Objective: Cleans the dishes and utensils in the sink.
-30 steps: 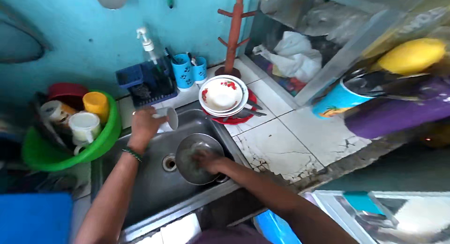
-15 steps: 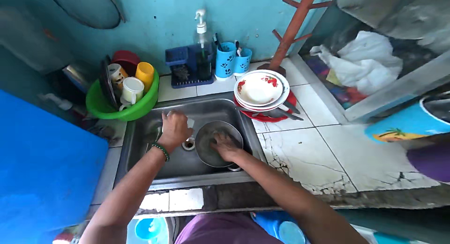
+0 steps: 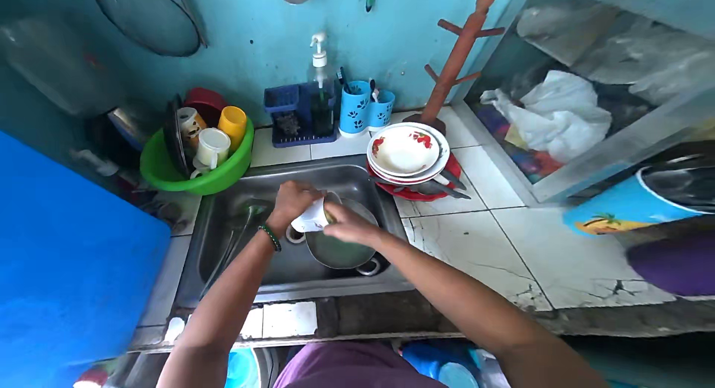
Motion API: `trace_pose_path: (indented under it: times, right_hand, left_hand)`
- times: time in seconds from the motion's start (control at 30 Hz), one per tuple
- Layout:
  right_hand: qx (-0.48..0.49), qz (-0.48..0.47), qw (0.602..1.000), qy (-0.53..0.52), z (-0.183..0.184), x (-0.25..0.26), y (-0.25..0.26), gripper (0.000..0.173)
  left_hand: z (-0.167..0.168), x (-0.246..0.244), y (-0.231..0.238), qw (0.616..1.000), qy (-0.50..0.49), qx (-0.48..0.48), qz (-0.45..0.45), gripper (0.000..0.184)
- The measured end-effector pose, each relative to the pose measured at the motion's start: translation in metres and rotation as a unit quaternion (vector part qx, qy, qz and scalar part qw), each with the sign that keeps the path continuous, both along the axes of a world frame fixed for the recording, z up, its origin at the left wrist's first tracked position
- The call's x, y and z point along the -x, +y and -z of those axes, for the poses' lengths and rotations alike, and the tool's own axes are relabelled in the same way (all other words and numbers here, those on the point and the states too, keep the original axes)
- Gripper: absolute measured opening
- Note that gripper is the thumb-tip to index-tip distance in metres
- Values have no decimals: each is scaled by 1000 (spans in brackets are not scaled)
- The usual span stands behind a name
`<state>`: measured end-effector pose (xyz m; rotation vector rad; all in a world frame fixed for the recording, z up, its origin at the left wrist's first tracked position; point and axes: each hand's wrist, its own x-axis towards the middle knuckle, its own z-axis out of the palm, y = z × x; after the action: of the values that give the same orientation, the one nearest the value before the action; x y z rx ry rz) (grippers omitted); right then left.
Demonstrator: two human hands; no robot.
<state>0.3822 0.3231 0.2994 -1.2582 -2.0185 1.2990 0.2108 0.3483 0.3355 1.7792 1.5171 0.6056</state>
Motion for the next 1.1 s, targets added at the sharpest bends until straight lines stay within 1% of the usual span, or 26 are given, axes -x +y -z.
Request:
trace_pose_path:
  times: [0.03, 0.1, 0.13, 0.17, 0.2, 0.23, 0.27, 0.3, 0.33, 0.4, 0.43, 0.47, 0.53, 0.57, 0.63, 0.67, 0.73, 0.77, 0.8, 0.83, 0.9, 0.93, 0.97, 1.0, 1.07, 1.1]
  right_hand:
    - [-91, -51, 992, -73, 9, -2, -1, 30]
    - [-277, -149, 924, -217, 25, -12, 4, 21]
    - [-356, -154, 889, -242, 35, -16, 9, 19]
    - [-402, -130, 872, -245, 44, -19, 12, 17]
    - [-386, -96, 883, -250, 46, -18, 13, 20]
    - [-296, -61, 919, -252, 41, -13, 9, 29]
    - [-185, -12, 960, -208, 32, -5, 5, 40]
    - [-108, 70, 987, -98, 30, 5, 1, 44]
    - [-58, 168, 983, 50, 30, 18, -1, 40]
    - [38, 307, 906, 287, 18, 37, -3, 26]
    - [61, 338, 880, 327, 15, 39, -2, 26]
    - [48, 347, 881, 317, 17, 38, -2, 24]
    - [-47, 305, 932, 191, 30, 25, -2, 26]
    - [-111, 262, 952, 109, 34, 18, -4, 26]
    - [-276, 153, 948, -39, 38, 7, -9, 16]
    - [-378, 81, 917, -95, 39, 0, -7, 11]
    - [-563, -46, 812, -150, 45, -16, 11, 10]
    - [-604, -83, 773, -177, 44, -21, 18, 13]
    - [-610, -101, 755, -216, 43, -23, 21, 15]
    - [-581, -102, 760, -271, 41, -21, 20, 18]
    - [-431, -46, 835, -339, 37, -5, 10, 24]
    - [-308, 5, 898, -313, 30, 7, 3, 29]
    - [-183, 71, 951, -238, 20, 18, -2, 35]
    - [-78, 152, 977, -127, 11, 28, -5, 39]
    - [52, 294, 949, 101, 7, 43, -3, 42]
    - [67, 311, 936, 150, 9, 44, 0, 47]
  left_hand:
    - [-3, 2, 1, 999, -26, 14, 22, 24]
    - [-8, 1, 4, 995, -35, 4, 93, 19]
    - [-7, -2, 5, 991, -23, -27, 125, 17]
    - [-5, -6, 5, 986, -7, -73, 148, 16]
    - [-1, -11, 6, 980, 6, -125, 156, 15]
    - [3, -16, 7, 973, 7, -171, 152, 16]
    - [9, -20, 9, 966, 0, -216, 140, 17]
    - [16, -23, 11, 960, -16, -248, 125, 18]
    - [22, -25, 12, 957, -34, -264, 112, 20]
    - [31, -28, 8, 959, -66, -260, 92, 21]
    - [34, -28, 5, 962, -81, -248, 80, 21]
    - [33, -26, 2, 971, -95, -209, 63, 21]
    - [27, -22, 0, 988, -137, -69, 6, 26]
    - [27, -19, 2, 984, -173, 6, -27, 38]
    - [30, -11, 10, 957, -239, 150, -70, 63]
    - [32, -11, 14, 940, -263, 197, -91, 69]
    - [31, -10, 19, 910, -304, 253, -126, 69]
    - [30, -10, 19, 894, -333, 269, -132, 62]
    - [29, -10, 18, 882, -358, 272, -139, 52]
    - [31, -12, 18, 873, -379, 266, -152, 45]
    - [43, -17, 20, 862, -415, 232, -177, 42]
    - [50, -21, 22, 857, -435, 206, -185, 42]
    - [55, -27, 23, 848, -459, 182, -192, 41]
    - [61, -33, 22, 835, -489, 158, -195, 39]
    - [71, -41, 20, 804, -552, 126, -180, 34]
    - [72, -42, 19, 796, -568, 126, -171, 31]
